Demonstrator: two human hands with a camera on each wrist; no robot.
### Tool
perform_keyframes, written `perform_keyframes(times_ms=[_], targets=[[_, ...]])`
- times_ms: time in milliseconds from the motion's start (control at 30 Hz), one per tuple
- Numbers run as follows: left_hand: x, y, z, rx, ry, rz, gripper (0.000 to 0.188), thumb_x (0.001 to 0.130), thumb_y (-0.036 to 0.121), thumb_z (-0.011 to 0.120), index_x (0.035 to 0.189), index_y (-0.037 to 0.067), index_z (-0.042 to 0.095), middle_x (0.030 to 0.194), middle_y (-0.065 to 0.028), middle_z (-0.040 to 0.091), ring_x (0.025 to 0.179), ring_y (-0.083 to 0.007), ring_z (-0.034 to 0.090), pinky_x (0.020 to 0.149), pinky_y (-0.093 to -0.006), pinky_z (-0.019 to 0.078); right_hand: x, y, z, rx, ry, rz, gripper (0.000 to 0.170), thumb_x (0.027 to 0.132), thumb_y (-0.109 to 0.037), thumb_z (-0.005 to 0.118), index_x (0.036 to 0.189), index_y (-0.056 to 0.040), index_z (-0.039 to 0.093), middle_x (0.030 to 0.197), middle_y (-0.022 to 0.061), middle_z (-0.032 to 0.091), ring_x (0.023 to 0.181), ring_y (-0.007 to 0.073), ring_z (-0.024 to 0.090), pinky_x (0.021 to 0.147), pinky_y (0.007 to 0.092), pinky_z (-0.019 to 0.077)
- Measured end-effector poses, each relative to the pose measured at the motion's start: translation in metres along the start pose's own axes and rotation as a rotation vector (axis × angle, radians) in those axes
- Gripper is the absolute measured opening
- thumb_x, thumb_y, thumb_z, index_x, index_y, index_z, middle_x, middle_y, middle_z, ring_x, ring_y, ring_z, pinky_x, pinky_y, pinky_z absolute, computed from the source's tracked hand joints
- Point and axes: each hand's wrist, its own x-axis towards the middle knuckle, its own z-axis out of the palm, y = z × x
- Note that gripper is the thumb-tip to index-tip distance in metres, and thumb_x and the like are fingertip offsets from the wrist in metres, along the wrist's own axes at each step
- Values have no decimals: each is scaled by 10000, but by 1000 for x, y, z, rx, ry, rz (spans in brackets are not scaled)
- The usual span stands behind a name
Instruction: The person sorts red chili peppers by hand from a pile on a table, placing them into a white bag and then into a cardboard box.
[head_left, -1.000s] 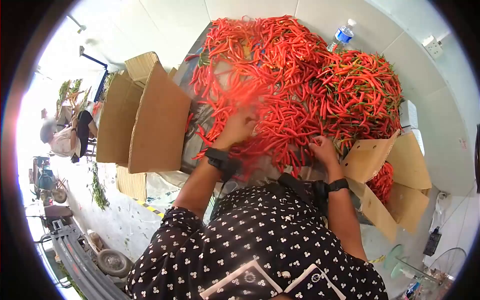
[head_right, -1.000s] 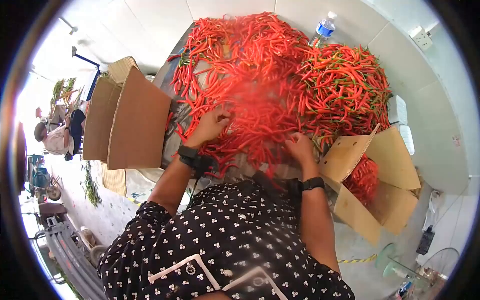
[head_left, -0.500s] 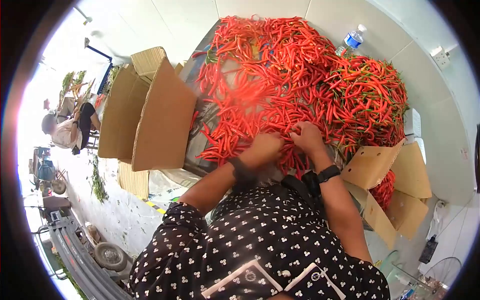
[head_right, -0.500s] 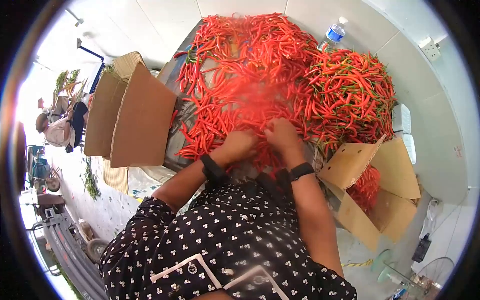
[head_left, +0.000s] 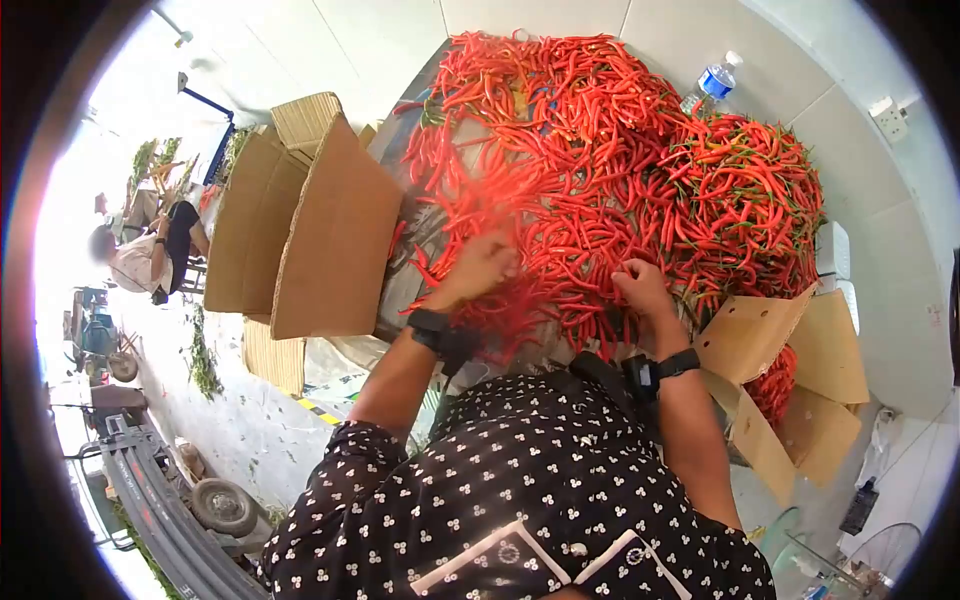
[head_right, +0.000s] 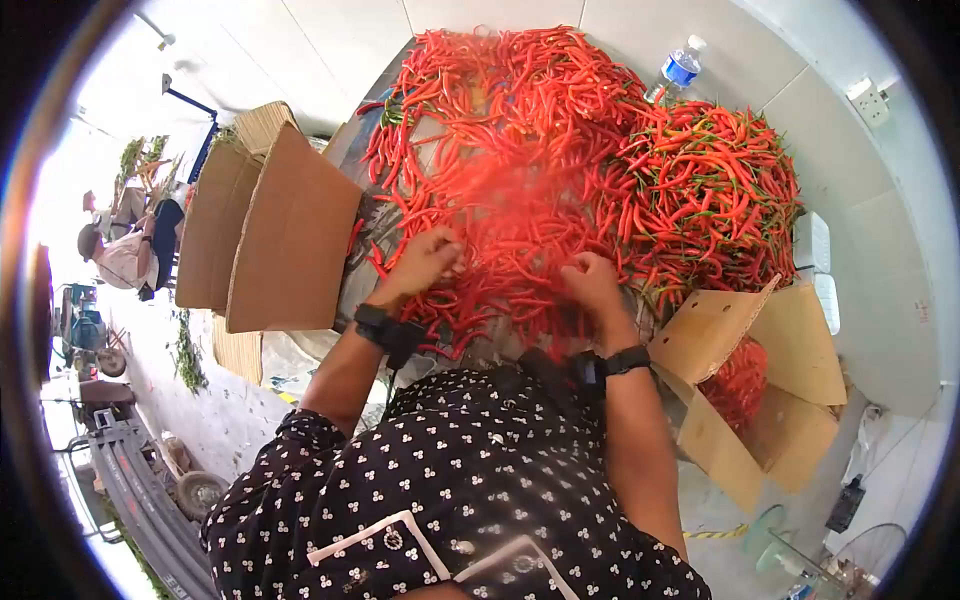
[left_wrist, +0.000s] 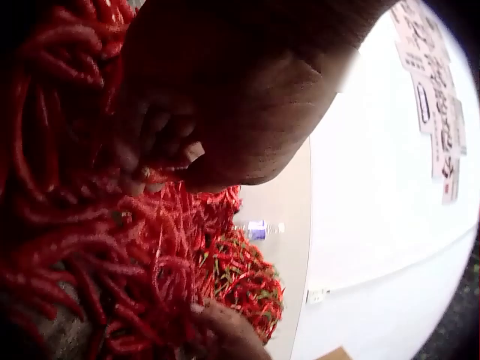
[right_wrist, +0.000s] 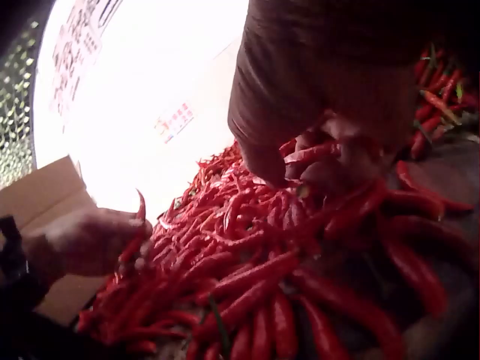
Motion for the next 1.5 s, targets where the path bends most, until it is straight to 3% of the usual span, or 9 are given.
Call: perform_keyframes(times_ms=[67,100,300,500,633,800,1000,1433,1500], targets=[[-2,0,-19,-374,159,-143,99,872,98,440,921,39,503,765,-38,559,639,-117,567,575,-225,461,1,3,-7,302,-66,137,151,763,-157,556,867,-49,540,684,39,562,645,163,566,524,272,431],[-5,2,-26,-372,161,-139,99,872,98,440,921,39,503,765,-38,559,639,-117,567,575,-225,461,0,-3,-9,602,-136,276,135,779,-159,545,877,-66,527,694,16,560,647,119,558,489,235,410],[-26,6,-52,-342,260,-225,94,862,100,454,913,43,509,661,-12,520,535,-82,482,495,-199,400,-11,-36,-10,953,-226,322,166,784,-139,534,938,-94,490,679,1,546,590,98,526,438,193,348],[-38,22,-35,36,144,-205,144,822,115,510,879,18,601,686,24,552,623,-91,528,496,-221,409,-4,-39,8,534,-596,229,163,823,-185,539,943,-74,544,690,-15,532,613,80,505,533,217,402],[-17,17,5,-64,-22,-130,163,834,144,528,877,9,607,678,8,578,617,-78,515,558,-242,421,-4,-38,25,358,-598,201,201,817,-176,542,968,-43,555,655,-29,508,576,67,476,520,206,387],[13,27,35,779,-43,71,185,748,200,545,823,49,619,734,-131,612,716,-267,608,626,-392,477,-3,-52,8,382,-385,304,274,799,-163,560,1036,-25,559,716,-3,554,534,73,474,485,213,388],[20,33,37,1143,46,45,151,701,201,537,726,77,620,698,-140,607,684,-310,599,593,-427,471,-3,-27,5,519,-188,278,239,779,-167,584,988,-51,562,768,7,588,520,70,480,467,216,387],[30,17,54,1111,-22,222,161,673,202,554,765,80,602,680,-147,598,678,-337,587,571,-448,452,-4,-20,3,591,-215,273,217,749,-168,601,945,-82,566,769,-5,600,537,64,493,461,194,364],[29,13,55,1028,-40,205,211,679,221,575,799,50,598,704,-170,601,692,-357,578,588,-443,450,-4,-19,2,520,-266,338,191,830,-165,529,997,-72,532,778,10,612,538,48,500,422,163,329]])
